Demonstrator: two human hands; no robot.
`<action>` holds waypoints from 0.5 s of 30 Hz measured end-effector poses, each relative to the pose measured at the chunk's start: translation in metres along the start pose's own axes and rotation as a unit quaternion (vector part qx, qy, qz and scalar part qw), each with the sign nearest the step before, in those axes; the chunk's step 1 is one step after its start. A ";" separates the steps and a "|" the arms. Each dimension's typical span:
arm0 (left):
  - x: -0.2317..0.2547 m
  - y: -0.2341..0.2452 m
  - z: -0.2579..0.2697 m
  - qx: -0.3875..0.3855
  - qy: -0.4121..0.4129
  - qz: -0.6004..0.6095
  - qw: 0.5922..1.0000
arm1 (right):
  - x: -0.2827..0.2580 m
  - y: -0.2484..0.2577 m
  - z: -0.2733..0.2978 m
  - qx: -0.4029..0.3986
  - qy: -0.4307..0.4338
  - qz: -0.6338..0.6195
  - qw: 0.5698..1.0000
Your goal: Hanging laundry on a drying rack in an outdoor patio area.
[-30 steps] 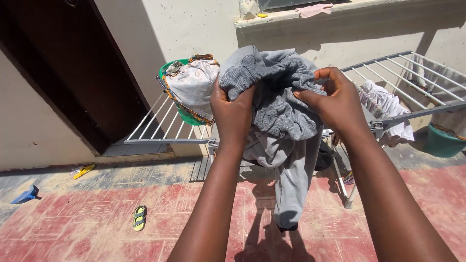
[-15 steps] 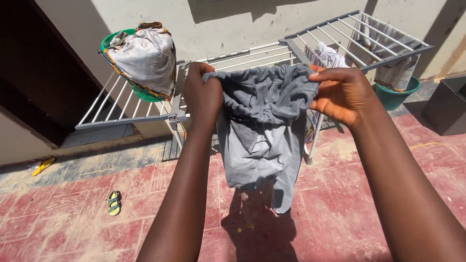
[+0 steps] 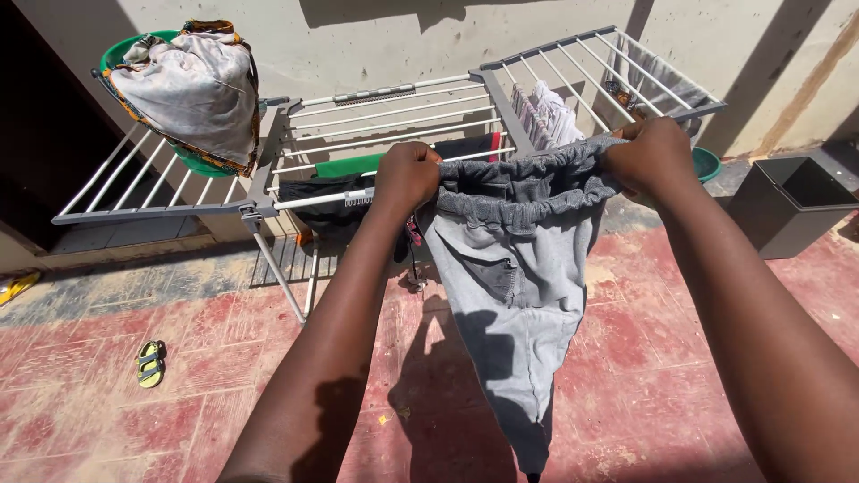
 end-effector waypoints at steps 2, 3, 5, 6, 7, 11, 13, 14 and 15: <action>0.003 -0.025 -0.008 -0.008 0.027 0.013 1.000 | 0.009 0.001 -0.021 -0.050 0.007 0.047 0.998; 0.000 -0.037 -0.011 -0.016 0.052 0.027 0.998 | 0.014 -0.004 -0.029 -0.097 0.013 0.095 0.991; 0.020 -0.053 -0.012 -0.001 0.033 0.047 0.998 | 0.009 -0.009 -0.029 -0.139 0.064 0.123 0.980; 0.033 -0.062 -0.013 0.013 0.011 0.070 0.997 | 0.006 -0.013 -0.027 -0.177 0.113 0.151 0.966; 0.047 -0.067 -0.012 0.011 0.011 0.070 0.997 | -0.004 -0.013 -0.010 -0.178 0.111 0.151 0.966; 0.094 -0.082 -0.002 0.015 -0.032 0.126 0.991 | 0.006 -0.057 -0.003 -0.188 0.194 0.137 0.953; 0.105 -0.086 0.014 0.008 -0.037 0.139 0.990 | 0.030 -0.084 -0.029 -0.134 0.224 0.109 0.959; 0.107 -0.080 0.027 0.057 -0.027 0.096 0.993 | 0.039 -0.090 -0.042 -0.129 0.175 -0.026 0.976; 0.112 -0.074 0.039 0.101 -0.022 0.054 0.993 | 0.052 -0.095 -0.054 -0.119 0.119 -0.162 0.972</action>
Point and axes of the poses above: each hand's wrist, its own z-axis away from the middle knuckle, its own y-axis out of the back of the hand, x = y × z, the point moved 7 cm from there along -z, towards the middle knuckle, and after that the axes turned 6 degrees about -y, right-handed, at the moved point
